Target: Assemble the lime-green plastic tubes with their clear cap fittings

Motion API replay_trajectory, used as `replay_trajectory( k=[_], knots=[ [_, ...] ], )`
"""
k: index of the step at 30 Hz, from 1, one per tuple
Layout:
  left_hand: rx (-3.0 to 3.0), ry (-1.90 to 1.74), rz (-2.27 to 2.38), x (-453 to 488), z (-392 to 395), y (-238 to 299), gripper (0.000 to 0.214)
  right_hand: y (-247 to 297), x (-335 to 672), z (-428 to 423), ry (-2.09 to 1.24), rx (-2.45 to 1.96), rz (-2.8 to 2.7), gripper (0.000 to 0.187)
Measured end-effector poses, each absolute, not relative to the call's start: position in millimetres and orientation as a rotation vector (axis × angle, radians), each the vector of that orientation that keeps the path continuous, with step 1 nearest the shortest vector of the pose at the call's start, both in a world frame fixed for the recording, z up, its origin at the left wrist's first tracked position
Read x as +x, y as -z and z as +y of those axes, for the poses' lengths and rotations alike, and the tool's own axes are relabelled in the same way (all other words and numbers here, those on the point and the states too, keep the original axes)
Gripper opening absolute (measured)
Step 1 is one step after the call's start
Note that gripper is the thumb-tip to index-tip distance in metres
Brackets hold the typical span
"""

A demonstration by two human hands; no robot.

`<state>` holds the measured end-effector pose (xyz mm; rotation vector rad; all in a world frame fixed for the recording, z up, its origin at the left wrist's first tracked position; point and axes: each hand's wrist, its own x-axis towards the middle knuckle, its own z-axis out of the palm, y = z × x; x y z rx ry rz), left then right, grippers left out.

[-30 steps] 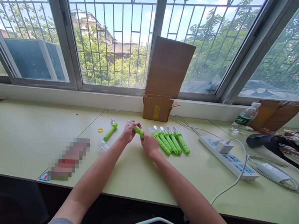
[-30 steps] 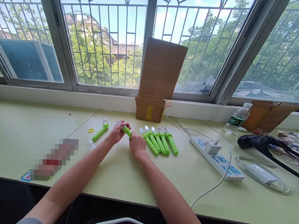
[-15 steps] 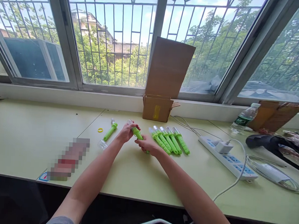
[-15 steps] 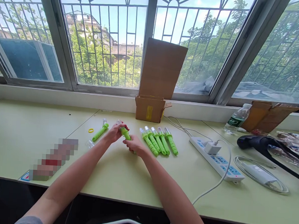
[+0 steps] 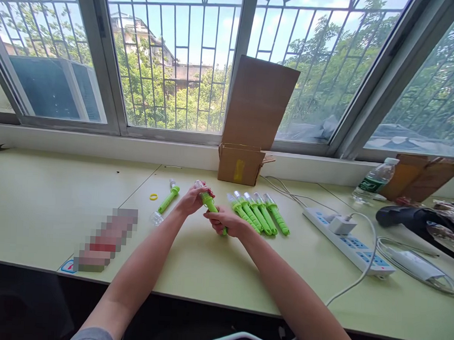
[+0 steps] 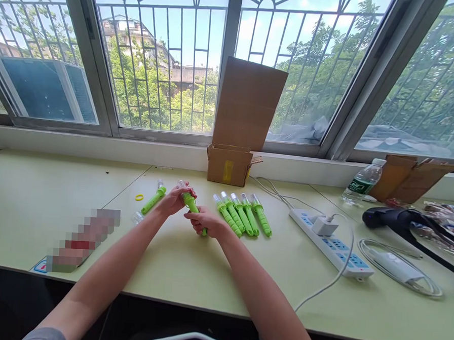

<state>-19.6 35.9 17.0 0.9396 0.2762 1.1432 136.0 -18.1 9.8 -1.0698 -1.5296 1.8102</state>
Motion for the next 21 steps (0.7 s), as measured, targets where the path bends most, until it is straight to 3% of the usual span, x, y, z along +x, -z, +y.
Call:
replay_trajectory(
  k=[6, 10, 15, 21],
  knots=[
    [0.908, -1.186, 0.340, -17, 36, -15, 0.037, -6, 128, -20, -1.686, -1.172, -1.577, 0.033],
    [0.818, -1.250, 0.378, -15, 39, -12, 0.044, 2, 110, -23, -1.067, -1.439, -1.684, 0.022],
    [0.768, -1.300, 0.513, -10, 44, 0, 0.042, 4, 107, -25, -0.362, -1.661, -1.956, 0.021],
    [0.875, -1.400, 0.817, -2, 52, 16, 0.041, 2, 114, -26, -0.039, -1.859, -2.107, 0.028]
  ],
)
